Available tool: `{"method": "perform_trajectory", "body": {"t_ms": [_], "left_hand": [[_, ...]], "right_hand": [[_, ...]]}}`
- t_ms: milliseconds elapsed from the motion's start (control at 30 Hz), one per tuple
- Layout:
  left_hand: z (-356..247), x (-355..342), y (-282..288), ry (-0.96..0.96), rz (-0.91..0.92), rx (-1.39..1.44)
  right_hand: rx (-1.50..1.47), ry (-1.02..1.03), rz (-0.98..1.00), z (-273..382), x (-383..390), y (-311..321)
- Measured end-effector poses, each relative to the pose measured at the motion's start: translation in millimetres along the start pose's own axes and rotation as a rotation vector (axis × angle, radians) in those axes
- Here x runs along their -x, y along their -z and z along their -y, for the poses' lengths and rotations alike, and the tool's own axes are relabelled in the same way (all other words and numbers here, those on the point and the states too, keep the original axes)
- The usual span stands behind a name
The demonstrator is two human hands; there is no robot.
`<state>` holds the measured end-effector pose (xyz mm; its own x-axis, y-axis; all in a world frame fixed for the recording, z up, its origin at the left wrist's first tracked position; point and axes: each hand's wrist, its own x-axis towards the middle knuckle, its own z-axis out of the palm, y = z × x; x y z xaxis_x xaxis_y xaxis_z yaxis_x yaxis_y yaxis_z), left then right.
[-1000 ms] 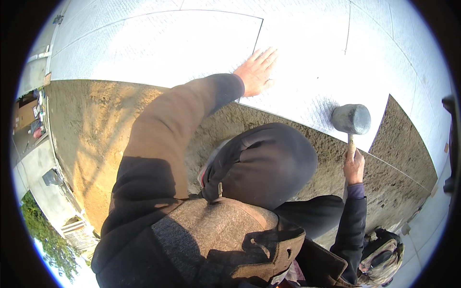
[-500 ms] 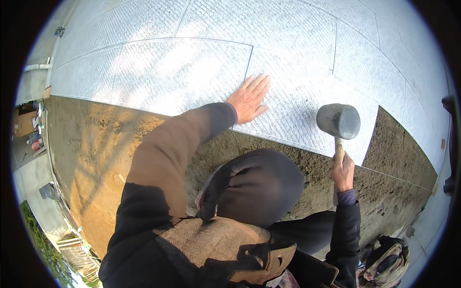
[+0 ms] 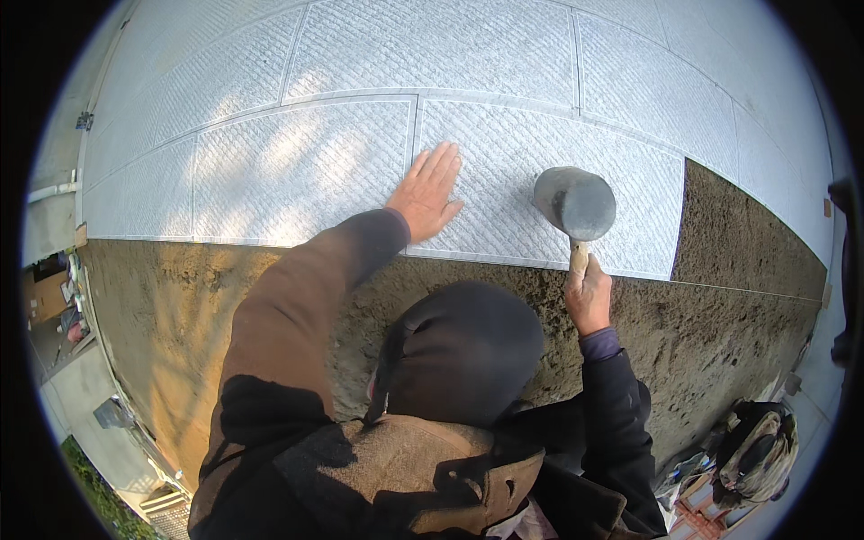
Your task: The person installs white tiles on a prepared sand base, using a rubber mallet to tap them into place. They cut a tile with an angle grinder while pouring water from a bottle, then place and secure the cut piece.
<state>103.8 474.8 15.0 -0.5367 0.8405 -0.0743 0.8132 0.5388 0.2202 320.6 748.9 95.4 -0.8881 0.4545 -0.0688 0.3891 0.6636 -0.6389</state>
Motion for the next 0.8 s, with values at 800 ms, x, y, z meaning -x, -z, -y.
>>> {"method": "perform_trajectory", "body": {"t_ms": [800], "left_hand": [[-120, -148, -25, -0.200, -0.140, 0.016]], "right_hand": [[-0.097, -0.204, -0.226, -19, 37, 54]]}}
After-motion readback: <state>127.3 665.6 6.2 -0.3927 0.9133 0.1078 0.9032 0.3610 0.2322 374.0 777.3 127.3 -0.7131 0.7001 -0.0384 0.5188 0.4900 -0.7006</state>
